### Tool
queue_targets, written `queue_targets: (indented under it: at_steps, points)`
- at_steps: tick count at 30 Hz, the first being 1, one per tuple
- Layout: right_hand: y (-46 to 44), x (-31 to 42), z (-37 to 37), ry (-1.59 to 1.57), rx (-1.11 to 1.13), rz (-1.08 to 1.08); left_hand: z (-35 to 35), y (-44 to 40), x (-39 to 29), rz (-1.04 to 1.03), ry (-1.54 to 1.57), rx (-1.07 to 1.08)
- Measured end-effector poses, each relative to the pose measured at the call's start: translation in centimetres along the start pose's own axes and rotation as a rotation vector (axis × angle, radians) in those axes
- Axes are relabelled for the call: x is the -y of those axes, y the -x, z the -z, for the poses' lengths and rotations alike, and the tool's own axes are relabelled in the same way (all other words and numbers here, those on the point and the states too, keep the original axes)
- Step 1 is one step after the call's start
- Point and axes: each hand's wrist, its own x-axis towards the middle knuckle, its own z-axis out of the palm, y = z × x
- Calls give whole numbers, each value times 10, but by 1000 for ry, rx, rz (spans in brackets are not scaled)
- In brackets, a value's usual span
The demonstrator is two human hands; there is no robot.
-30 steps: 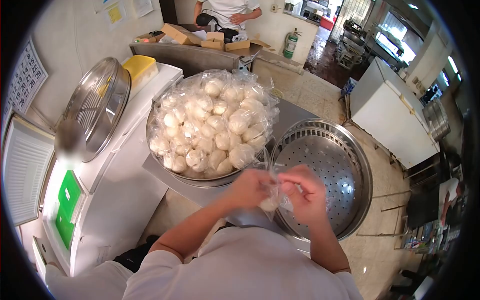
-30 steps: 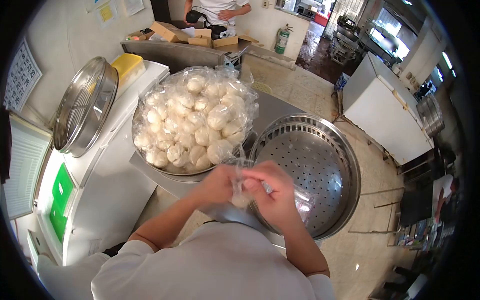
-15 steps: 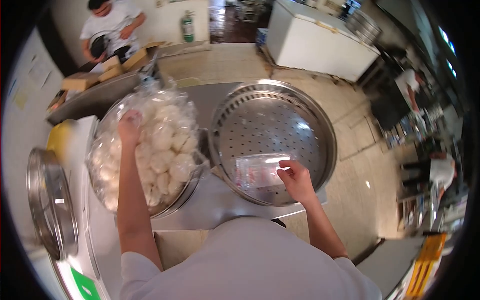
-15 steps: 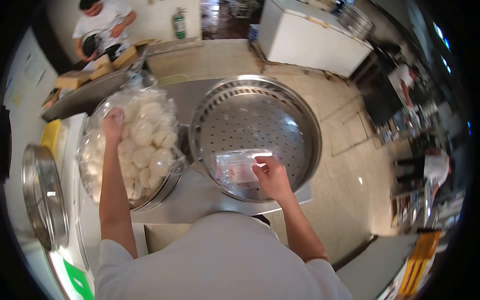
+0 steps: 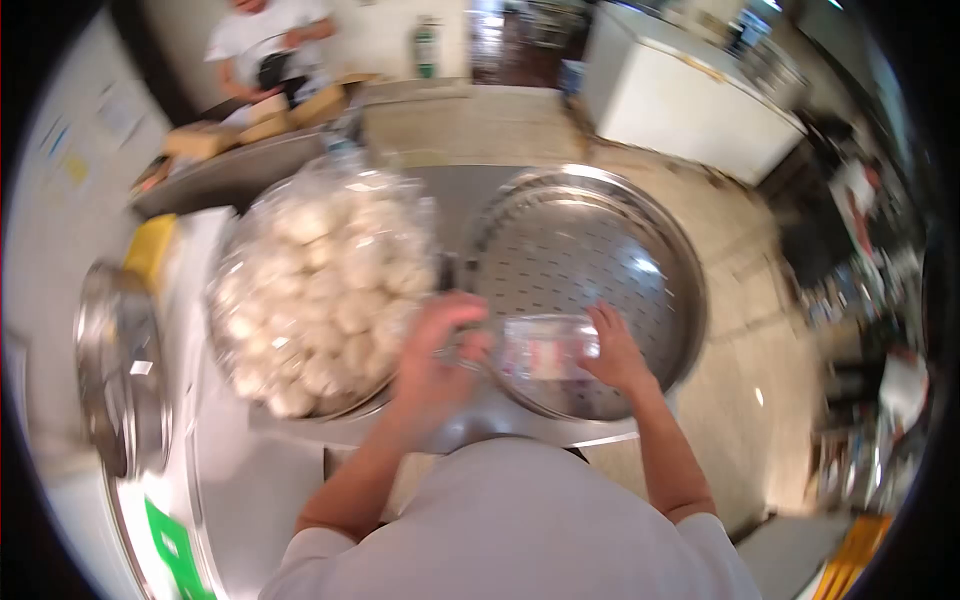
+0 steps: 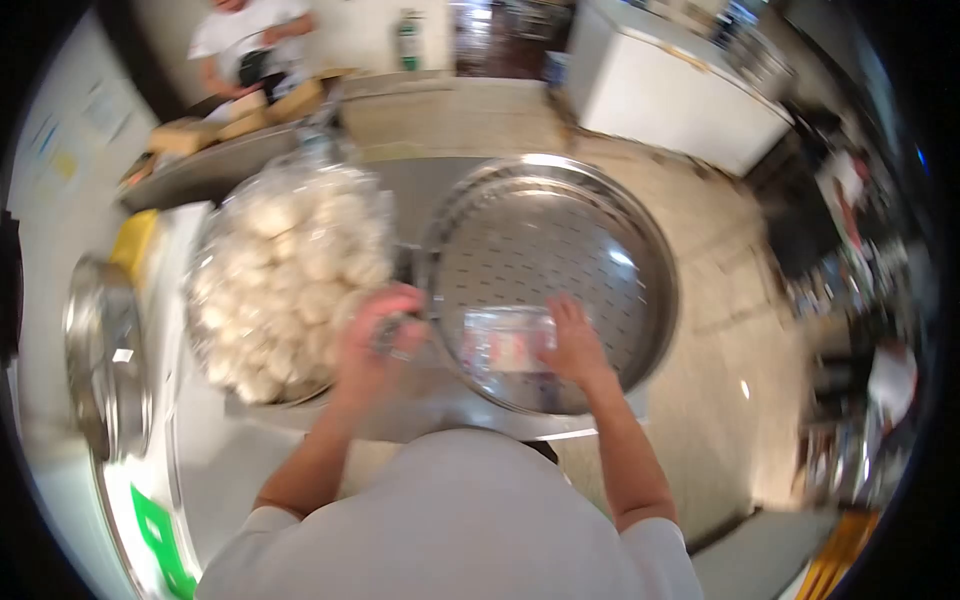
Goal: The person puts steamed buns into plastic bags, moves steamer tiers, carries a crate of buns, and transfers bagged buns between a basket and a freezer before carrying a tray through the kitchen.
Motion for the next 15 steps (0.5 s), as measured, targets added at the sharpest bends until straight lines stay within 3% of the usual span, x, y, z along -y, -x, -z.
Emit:
queue_targets:
  at_steps: [1,3,7,10,15]
  points:
    - [-11,-6,-17,93,3,98,-14,17,-4,48,-4,8]
    - [-25,12,3,29,382,-26,-33,50,-6,147,-14,26]
    - [-26,13,-2,60,515,-161,-55,87,-18,340,28,-11]
    - [-12,3,-6,-68,451,-75,-68,95,-25,398,-19,-79]
    - [2,-2,34,-105,318,243,-102,83,-58,155,-211,-43]
